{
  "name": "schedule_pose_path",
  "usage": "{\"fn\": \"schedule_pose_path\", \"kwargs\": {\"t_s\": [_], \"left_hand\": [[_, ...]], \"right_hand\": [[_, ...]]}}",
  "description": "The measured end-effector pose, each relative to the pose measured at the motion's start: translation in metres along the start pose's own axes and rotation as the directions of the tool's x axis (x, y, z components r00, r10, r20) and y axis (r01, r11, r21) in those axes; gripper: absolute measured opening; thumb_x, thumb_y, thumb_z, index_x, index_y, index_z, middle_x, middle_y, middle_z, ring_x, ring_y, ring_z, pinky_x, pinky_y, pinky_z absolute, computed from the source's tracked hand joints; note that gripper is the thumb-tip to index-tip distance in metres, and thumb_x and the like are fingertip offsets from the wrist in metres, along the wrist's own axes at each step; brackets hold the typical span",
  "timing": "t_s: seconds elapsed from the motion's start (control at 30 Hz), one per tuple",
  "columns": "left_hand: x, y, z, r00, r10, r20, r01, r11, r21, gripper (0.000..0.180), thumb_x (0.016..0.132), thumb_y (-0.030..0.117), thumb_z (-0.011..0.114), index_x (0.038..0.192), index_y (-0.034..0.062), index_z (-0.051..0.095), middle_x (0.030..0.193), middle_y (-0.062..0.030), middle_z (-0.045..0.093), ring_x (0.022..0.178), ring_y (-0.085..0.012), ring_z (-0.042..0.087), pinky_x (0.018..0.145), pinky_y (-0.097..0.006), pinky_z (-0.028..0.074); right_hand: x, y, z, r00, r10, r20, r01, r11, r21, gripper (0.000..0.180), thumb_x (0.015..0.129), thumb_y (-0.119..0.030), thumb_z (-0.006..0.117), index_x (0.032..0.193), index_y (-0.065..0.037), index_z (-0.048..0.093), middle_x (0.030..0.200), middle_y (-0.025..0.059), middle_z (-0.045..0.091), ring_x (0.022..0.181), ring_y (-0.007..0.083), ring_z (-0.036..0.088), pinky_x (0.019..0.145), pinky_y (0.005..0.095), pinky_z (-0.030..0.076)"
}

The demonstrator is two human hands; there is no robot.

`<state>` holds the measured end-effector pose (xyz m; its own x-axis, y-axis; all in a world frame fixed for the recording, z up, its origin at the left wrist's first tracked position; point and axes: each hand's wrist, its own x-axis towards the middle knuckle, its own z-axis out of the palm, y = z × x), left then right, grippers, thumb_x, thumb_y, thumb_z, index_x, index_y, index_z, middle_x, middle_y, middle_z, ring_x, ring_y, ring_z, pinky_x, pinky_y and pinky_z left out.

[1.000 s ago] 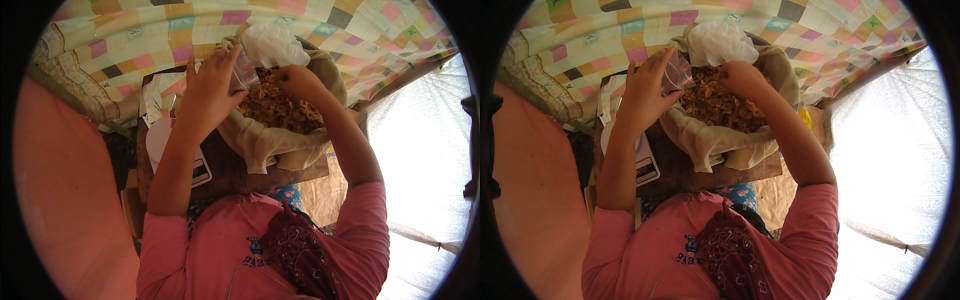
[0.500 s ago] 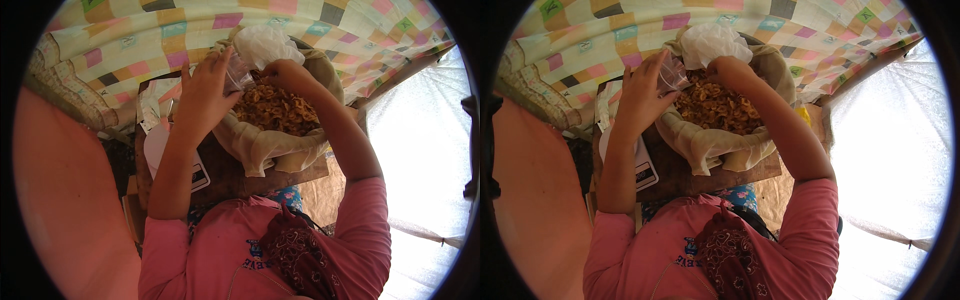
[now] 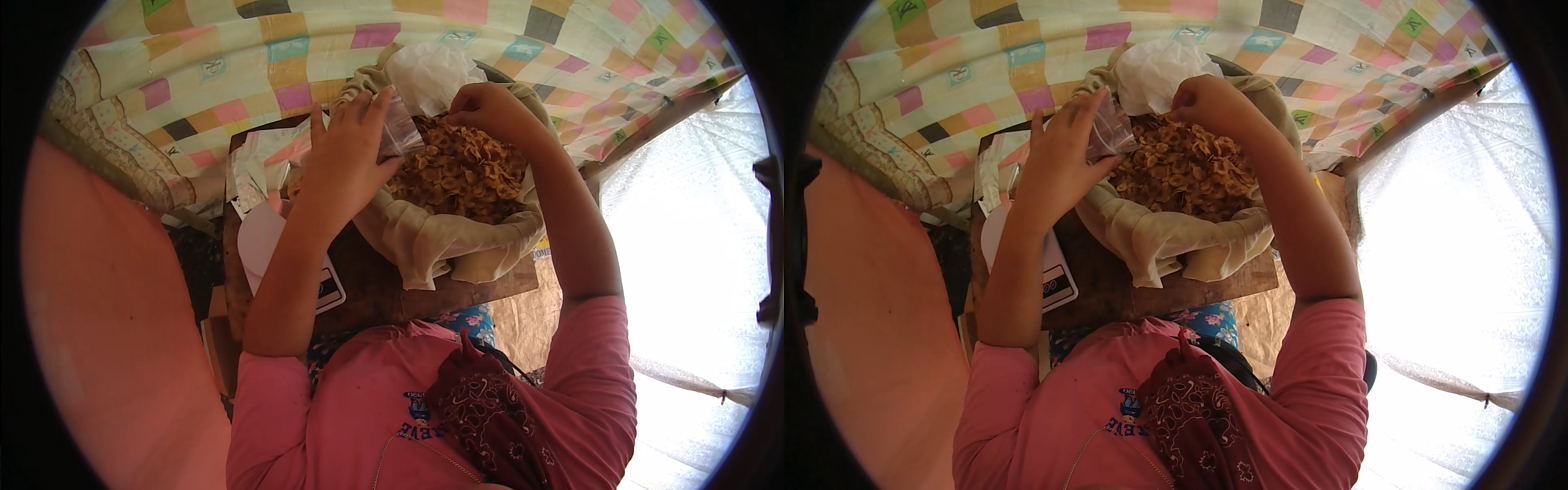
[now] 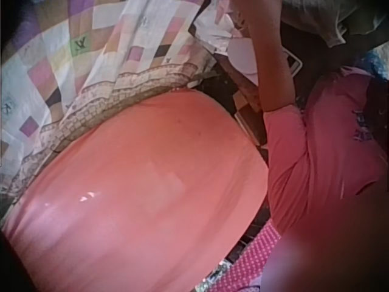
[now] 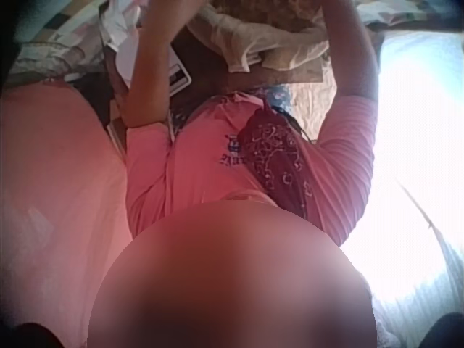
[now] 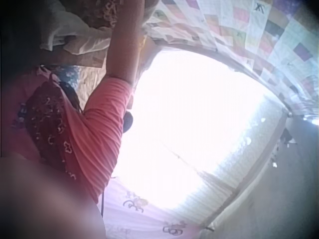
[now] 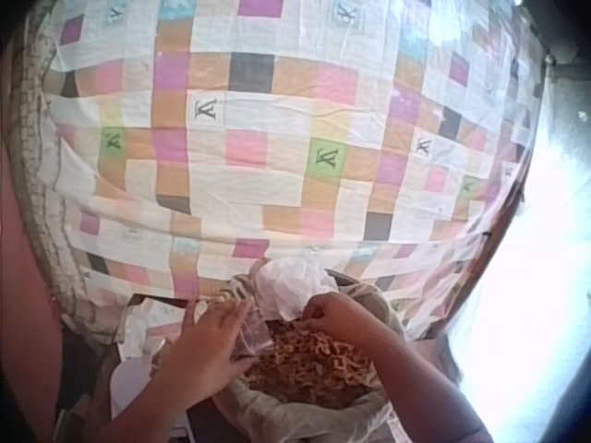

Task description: The person scoops dried snack pieces from a cloth-lined basket into small clear plastic bags using their hands. They place filled bags on a digital scale to check weight, then continue filling additional bags.

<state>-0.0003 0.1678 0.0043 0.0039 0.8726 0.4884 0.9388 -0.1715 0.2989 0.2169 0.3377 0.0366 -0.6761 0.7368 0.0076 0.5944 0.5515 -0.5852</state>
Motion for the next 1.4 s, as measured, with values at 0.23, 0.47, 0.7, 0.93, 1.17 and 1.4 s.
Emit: {"fn": "schedule_pose_path", "kwargs": {"t_s": [0.23,0.47,0.7,0.93,1.17,1.4], "left_hand": [[0.002,-0.001,0.0,1.0,0.008,0.006,-0.008,1.0,-0.002,0.089,0.078,0.023,0.082,0.154,0.0141,0.036,0.144,-0.0142,0.052,0.136,-0.0313,0.048,0.117,-0.062,0.026],[0.006,0.0,0.0,1.0,-0.009,0.014,0.009,1.0,-0.011,0.088,0.079,0.024,0.082,0.153,0.014,0.036,0.144,-0.014,0.052,0.136,-0.0318,0.048,0.116,-0.062,0.027],[0.005,-0.004,-0.003,0.999,-0.042,-0.008,0.041,0.997,-0.059,0.086,0.079,0.022,0.081,0.153,0.0155,0.037,0.143,-0.0139,0.053,0.134,-0.0327,0.05,0.116,-0.062,0.027],[0.002,-0.009,-0.008,0.997,-0.04,-0.058,0.037,0.998,-0.056,0.086,0.079,0.022,0.082,0.153,0.0171,0.037,0.143,-0.0126,0.053,0.133,-0.0322,0.052,0.116,-0.062,0.028],[0.0,-0.01,-0.006,0.999,-0.034,-0.018,0.033,0.999,-0.039,0.086,0.079,0.022,0.081,0.153,0.0163,0.037,0.143,-0.0111,0.053,0.136,-0.031,0.049,0.116,-0.064,0.027],[0.0,-0.006,-0.008,0.998,-0.054,0.034,0.056,0.998,-0.039,0.087,0.079,0.022,0.082,0.153,0.014,0.036,0.145,-0.0111,0.051,0.137,-0.0307,0.048,0.117,-0.063,0.025]], "right_hand": [[-0.008,-0.025,-0.02,0.99,0.045,0.133,-0.047,0.999,0.013,0.023,0.088,-0.024,0.074,0.097,-0.002,0.073,0.086,0.0046,0.073,0.079,0.0118,0.067,0.074,0.0277,0.052],[0.0,-0.06,-0.016,0.992,-0.061,0.107,0.03,0.964,0.264,0.029,0.091,-0.027,0.072,0.108,-0.004,0.073,0.089,0.0029,0.074,0.077,0.01,0.066,0.071,0.026,0.05],[0.006,-0.052,-0.007,0.994,-0.098,0.04,0.074,0.916,0.395,0.028,0.093,-0.025,0.069,0.108,-0.002,0.074,0.093,0.005,0.075,0.081,0.0102,0.07,0.072,0.0266,0.051],[0.019,0.01,0.041,0.999,0.007,0.035,0.009,0.899,-0.439,0.023,0.089,-0.021,0.067,0.11,-0.015,0.075,0.094,0.0119,0.075,0.089,0.0331,0.071,0.08,0.0417,0.054],[0.022,0.03,0.041,0.999,0.012,0.032,0.0,0.938,-0.346,0.017,0.081,-0.02,0.074,0.095,-0.011,0.078,0.086,0.0137,0.073,0.087,0.0315,0.071,0.08,0.0414,0.055],[0.027,0.034,0.029,0.969,0.11,0.223,-0.036,0.95,-0.311,0.02,0.08,-0.019,0.076,0.096,-0.006,0.076,0.09,0.012,0.074,0.087,0.025,0.071,0.079,0.0383,0.054]]}}
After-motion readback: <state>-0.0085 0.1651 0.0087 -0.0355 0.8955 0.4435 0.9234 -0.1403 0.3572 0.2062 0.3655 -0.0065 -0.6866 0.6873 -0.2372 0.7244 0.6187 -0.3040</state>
